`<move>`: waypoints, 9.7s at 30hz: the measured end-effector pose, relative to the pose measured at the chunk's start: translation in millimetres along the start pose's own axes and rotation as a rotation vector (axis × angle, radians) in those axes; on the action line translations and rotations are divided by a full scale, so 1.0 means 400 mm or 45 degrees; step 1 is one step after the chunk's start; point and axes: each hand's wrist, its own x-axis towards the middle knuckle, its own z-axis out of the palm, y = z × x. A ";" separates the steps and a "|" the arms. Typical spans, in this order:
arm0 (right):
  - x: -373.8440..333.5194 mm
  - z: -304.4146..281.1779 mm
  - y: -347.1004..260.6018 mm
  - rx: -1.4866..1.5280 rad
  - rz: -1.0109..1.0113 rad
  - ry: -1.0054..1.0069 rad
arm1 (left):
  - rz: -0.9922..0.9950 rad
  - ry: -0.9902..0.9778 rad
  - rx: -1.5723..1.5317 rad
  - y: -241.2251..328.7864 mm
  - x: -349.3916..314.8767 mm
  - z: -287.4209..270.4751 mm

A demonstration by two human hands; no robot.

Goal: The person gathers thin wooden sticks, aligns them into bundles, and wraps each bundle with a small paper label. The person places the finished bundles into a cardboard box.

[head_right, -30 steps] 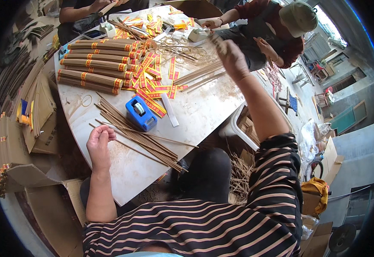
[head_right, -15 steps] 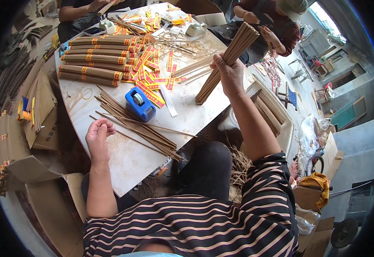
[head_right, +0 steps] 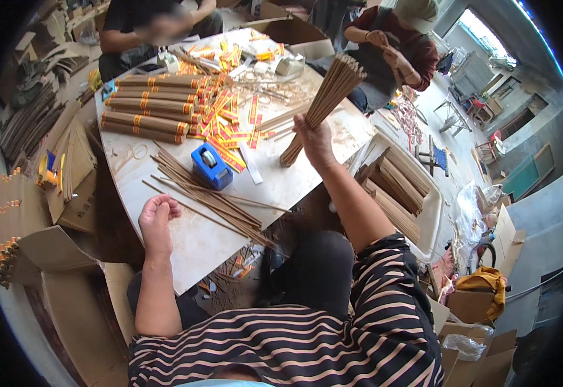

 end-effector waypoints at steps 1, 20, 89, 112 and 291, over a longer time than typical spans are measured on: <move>0.001 0.009 -0.017 -0.052 -0.016 -0.058 | 0.012 0.005 0.000 0.000 -0.003 -0.001; -0.477 0.345 -0.237 0.399 1.301 -1.452 | -0.366 -0.404 -1.021 0.082 -0.086 0.009; -0.566 0.339 -0.236 0.346 1.255 -1.282 | -0.365 -0.266 -0.849 0.070 -0.110 -0.017; -0.542 0.291 -0.195 1.134 1.583 -1.237 | -0.444 -0.510 -1.090 0.064 -0.086 -0.017; -0.529 0.339 -0.243 0.715 1.449 -1.334 | -0.291 -0.281 -1.139 0.064 -0.093 -0.054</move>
